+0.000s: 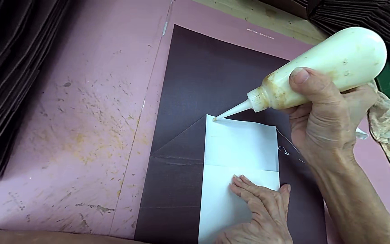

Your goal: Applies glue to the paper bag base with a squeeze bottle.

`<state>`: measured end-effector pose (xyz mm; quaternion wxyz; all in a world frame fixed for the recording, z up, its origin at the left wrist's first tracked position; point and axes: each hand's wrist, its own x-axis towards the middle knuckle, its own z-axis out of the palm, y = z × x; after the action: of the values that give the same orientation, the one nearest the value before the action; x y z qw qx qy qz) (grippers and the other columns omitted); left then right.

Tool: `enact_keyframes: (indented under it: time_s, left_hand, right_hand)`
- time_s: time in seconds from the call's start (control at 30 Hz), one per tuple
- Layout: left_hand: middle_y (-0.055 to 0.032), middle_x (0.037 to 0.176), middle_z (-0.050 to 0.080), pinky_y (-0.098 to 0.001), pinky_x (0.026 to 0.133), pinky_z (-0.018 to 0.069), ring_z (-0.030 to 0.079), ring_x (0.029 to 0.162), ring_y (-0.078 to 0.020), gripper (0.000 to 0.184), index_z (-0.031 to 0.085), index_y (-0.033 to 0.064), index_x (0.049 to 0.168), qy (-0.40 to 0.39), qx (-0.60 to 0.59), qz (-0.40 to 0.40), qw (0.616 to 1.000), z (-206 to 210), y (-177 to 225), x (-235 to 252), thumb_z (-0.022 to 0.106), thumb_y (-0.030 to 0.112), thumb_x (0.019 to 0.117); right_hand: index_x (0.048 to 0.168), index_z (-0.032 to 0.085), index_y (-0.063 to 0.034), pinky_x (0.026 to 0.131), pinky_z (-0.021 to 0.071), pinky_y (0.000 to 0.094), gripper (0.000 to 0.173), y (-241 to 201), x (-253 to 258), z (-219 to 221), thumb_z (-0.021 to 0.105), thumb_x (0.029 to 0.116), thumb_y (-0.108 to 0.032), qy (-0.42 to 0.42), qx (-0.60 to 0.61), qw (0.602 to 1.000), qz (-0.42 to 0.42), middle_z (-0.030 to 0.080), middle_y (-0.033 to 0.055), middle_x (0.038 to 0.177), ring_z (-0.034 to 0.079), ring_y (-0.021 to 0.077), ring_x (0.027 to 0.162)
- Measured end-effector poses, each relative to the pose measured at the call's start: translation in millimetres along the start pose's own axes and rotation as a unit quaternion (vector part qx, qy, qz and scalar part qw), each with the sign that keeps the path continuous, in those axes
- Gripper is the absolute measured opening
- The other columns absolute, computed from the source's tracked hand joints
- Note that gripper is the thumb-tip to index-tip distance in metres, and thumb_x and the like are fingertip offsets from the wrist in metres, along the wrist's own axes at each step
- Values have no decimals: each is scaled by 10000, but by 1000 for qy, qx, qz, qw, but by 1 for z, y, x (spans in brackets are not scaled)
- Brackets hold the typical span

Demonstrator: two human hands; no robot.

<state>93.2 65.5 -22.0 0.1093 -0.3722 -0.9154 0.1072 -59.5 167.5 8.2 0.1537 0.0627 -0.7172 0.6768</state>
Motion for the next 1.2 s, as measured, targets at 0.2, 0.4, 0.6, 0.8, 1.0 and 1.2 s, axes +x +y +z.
enact_keyframes:
  time_s: [0.2,0.4,0.6,0.8,1.0,1.2]
  left_hand:
    - [-204,979,651,-451,745,511,668,833,-374,536,369,-35,1541,38,-36,-20,998,14,5,-3,360,-26,1006]
    - [-216,989,687,-460,760,529,695,860,-389,523,441,-21,1510,29,-28,-31,999,8,5,-1,382,-54,992]
    - [-249,1030,706,-464,777,543,711,886,-406,476,538,-22,1444,10,-34,-38,999,-1,4,2,404,-63,989]
    - [-260,1073,708,-474,779,550,718,892,-408,461,549,-36,1429,7,-46,-35,998,-2,4,2,416,-60,988]
    - [-216,1057,737,-426,780,552,733,893,-361,429,640,10,1353,25,-49,-53,997,-2,4,2,412,-49,995]
    - [-214,1076,741,-442,779,548,737,913,-359,401,647,-5,1341,6,-66,-50,997,-7,1,3,424,-12,1008]
  right_hand:
    - [1058,550,-97,621,670,319,362,2,8,12,807,802,-91,8,10,1000,11,742,5,851,758,154,734]
    - [1124,557,-185,700,659,267,240,-8,4,2,722,951,-207,-22,5,997,77,740,-56,937,756,109,809]
    - [1112,561,-182,668,667,303,233,-8,6,9,718,941,-162,-3,21,996,92,744,-39,920,762,136,773]
    - [1087,528,-125,644,678,345,287,-2,9,16,727,885,-79,-1,19,997,69,745,-3,874,765,167,748]
    - [1055,556,-126,630,674,315,297,-4,1,26,761,846,-73,-25,24,998,54,748,-14,855,762,146,735]
    - [1101,597,-159,644,661,286,309,-15,-21,32,792,862,-134,-93,29,993,62,743,-19,928,755,133,772]
